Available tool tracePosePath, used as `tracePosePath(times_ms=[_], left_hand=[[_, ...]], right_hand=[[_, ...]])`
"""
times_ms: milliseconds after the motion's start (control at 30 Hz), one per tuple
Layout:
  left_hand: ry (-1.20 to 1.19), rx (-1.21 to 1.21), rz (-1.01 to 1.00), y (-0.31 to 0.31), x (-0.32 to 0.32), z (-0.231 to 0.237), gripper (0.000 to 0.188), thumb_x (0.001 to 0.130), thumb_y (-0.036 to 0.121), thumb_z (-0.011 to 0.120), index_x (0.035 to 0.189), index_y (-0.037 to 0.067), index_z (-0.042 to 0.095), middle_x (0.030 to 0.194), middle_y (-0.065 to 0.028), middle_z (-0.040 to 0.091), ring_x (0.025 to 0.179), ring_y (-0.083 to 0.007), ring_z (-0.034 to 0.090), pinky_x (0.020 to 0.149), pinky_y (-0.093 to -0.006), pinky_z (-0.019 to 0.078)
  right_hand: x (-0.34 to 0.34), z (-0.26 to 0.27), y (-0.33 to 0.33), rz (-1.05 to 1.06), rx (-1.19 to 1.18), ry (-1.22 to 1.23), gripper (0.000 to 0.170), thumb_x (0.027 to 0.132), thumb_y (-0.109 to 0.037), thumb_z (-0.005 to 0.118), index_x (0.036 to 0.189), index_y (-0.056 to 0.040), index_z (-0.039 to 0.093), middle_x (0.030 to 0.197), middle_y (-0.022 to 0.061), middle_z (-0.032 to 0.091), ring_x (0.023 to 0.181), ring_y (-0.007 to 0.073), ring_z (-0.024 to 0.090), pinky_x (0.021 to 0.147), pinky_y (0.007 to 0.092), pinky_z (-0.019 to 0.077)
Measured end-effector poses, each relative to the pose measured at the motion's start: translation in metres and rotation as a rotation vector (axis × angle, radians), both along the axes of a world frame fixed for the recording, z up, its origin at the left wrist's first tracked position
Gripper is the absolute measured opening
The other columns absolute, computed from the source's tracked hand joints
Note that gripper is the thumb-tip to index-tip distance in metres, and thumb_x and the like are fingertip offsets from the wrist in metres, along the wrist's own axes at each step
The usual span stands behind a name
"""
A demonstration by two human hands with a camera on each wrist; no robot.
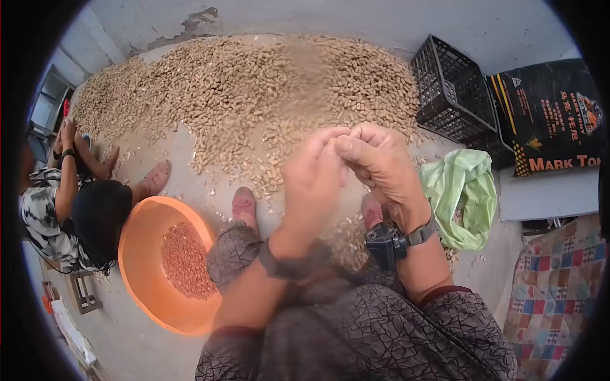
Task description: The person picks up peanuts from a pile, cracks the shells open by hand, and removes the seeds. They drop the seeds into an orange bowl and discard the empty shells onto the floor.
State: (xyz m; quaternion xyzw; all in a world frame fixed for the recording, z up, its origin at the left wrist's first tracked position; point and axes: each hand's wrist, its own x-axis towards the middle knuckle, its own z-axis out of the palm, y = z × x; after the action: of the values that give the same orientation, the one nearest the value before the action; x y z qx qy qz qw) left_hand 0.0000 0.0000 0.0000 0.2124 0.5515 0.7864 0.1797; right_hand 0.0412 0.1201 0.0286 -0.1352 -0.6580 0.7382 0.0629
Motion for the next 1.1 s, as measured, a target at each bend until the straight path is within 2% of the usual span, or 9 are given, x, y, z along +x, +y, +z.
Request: tracePosePath(times_ms=[67, 200, 400, 600, 667, 767, 900, 967, 1100], left_hand=[[0.145, -0.014, 0.085, 0.003, 0.001, -0.005, 0.022, 0.094, 0.008, 0.039, 0.106, 0.000, 0.056, 0.068, 0.0041, 0.049, 0.055, -0.0009, 0.038, 0.048, -0.0165, 0.0312], [0.128, -0.068, 0.138, 0.006, 0.002, -0.008, 0.022, 0.094, 0.008, 0.038, 0.103, 0.000, 0.056, 0.068, 0.0044, 0.048, 0.055, -0.0007, 0.038, 0.047, -0.0170, 0.0303], [-0.202, 0.065, 0.129, 0.003, 0.004, 0.002, 0.022, 0.094, 0.008, 0.038, 0.103, 0.000, 0.056, 0.070, 0.0023, 0.050, 0.057, -0.0018, 0.039, 0.046, -0.0174, 0.0299], [0.192, -0.027, 0.221, 0.008, -0.004, -0.008, 0.016, 0.092, 0.006, 0.045, 0.102, -0.001, 0.056, 0.075, -0.0006, 0.054, 0.059, -0.0039, 0.044, 0.048, -0.0162, 0.0341], [-0.342, 0.267, -0.012, 0.006, -0.003, 0.001, 0.013, 0.092, 0.009, 0.050, 0.101, 0.000, 0.056, 0.076, -0.0002, 0.055, 0.058, -0.0026, 0.045, 0.047, -0.0152, 0.0336], [-0.173, 0.089, 0.059, 0.011, -0.004, -0.005, 0.016, 0.094, 0.016, 0.050, 0.099, 0.002, 0.055, 0.073, 0.0014, 0.053, 0.055, -0.0012, 0.042, 0.045, -0.0148, 0.0307], [-0.141, 0.081, 0.003, 0.005, -0.005, -0.004, 0.016, 0.095, 0.019, 0.048, 0.097, 0.004, 0.055, 0.069, 0.0031, 0.051, 0.053, -0.0009, 0.039, 0.045, -0.0150, 0.0295], [-0.192, 0.104, 0.025, 0.006, -0.004, -0.002, 0.018, 0.096, 0.020, 0.047, 0.094, 0.004, 0.054, 0.064, 0.0039, 0.048, 0.053, -0.0012, 0.039, 0.045, -0.0147, 0.0296], [-0.227, 0.162, 0.019, 0.007, -0.006, -0.005, 0.021, 0.097, 0.021, 0.045, 0.092, 0.003, 0.054, 0.062, 0.0034, 0.047, 0.050, -0.0019, 0.039, 0.043, -0.0150, 0.0291]], right_hand=[[0.001, -0.001, 0.000, 0.009, -0.117, 0.010, 0.022, 0.083, -0.018, 0.063, 0.075, 0.0021, 0.060, 0.062, 0.0091, 0.061, 0.054, 0.0084, 0.055, 0.044, 0.0196, 0.0353], [-0.001, -0.003, -0.011, -0.064, -0.133, 0.053, 0.021, 0.084, -0.016, 0.062, 0.073, 0.0019, 0.058, 0.063, 0.0082, 0.060, 0.054, 0.0095, 0.056, 0.045, 0.0206, 0.0392], [-0.003, -0.008, -0.022, -0.153, -0.166, 0.134, 0.018, 0.085, -0.011, 0.060, 0.076, 0.0041, 0.057, 0.063, 0.0085, 0.059, 0.053, 0.0119, 0.057, 0.046, 0.0239, 0.0461], [-0.005, -0.008, -0.024, -0.205, -0.155, 0.185, 0.016, 0.086, -0.009, 0.058, 0.076, 0.0043, 0.057, 0.062, 0.0092, 0.059, 0.051, 0.0118, 0.056, 0.043, 0.0237, 0.0453], [-0.003, -0.003, -0.021, -0.200, -0.218, 0.125, 0.016, 0.086, -0.008, 0.058, 0.077, 0.0042, 0.057, 0.062, 0.0077, 0.059, 0.052, 0.0104, 0.056, 0.045, 0.0223, 0.0442], [-0.004, -0.013, -0.017, -0.268, -0.085, 0.176, 0.014, 0.086, -0.008, 0.058, 0.077, 0.0037, 0.057, 0.063, 0.0062, 0.060, 0.054, 0.0091, 0.056, 0.048, 0.0203, 0.0424], [0.000, -0.005, -0.023, -0.263, -0.074, 0.206, 0.013, 0.085, -0.007, 0.059, 0.077, 0.0032, 0.058, 0.064, 0.0057, 0.060, 0.055, 0.0082, 0.056, 0.050, 0.0189, 0.0412], [0.001, -0.004, -0.023, -0.264, 0.043, 0.224, 0.012, 0.085, -0.006, 0.059, 0.077, 0.0030, 0.057, 0.065, 0.0062, 0.061, 0.055, 0.0083, 0.056, 0.049, 0.0192, 0.0417], [0.003, 0.003, -0.027, -0.273, 0.010, 0.227, 0.012, 0.085, -0.005, 0.059, 0.077, 0.0029, 0.057, 0.064, 0.0059, 0.061, 0.055, 0.0078, 0.056, 0.049, 0.0193, 0.0413]])
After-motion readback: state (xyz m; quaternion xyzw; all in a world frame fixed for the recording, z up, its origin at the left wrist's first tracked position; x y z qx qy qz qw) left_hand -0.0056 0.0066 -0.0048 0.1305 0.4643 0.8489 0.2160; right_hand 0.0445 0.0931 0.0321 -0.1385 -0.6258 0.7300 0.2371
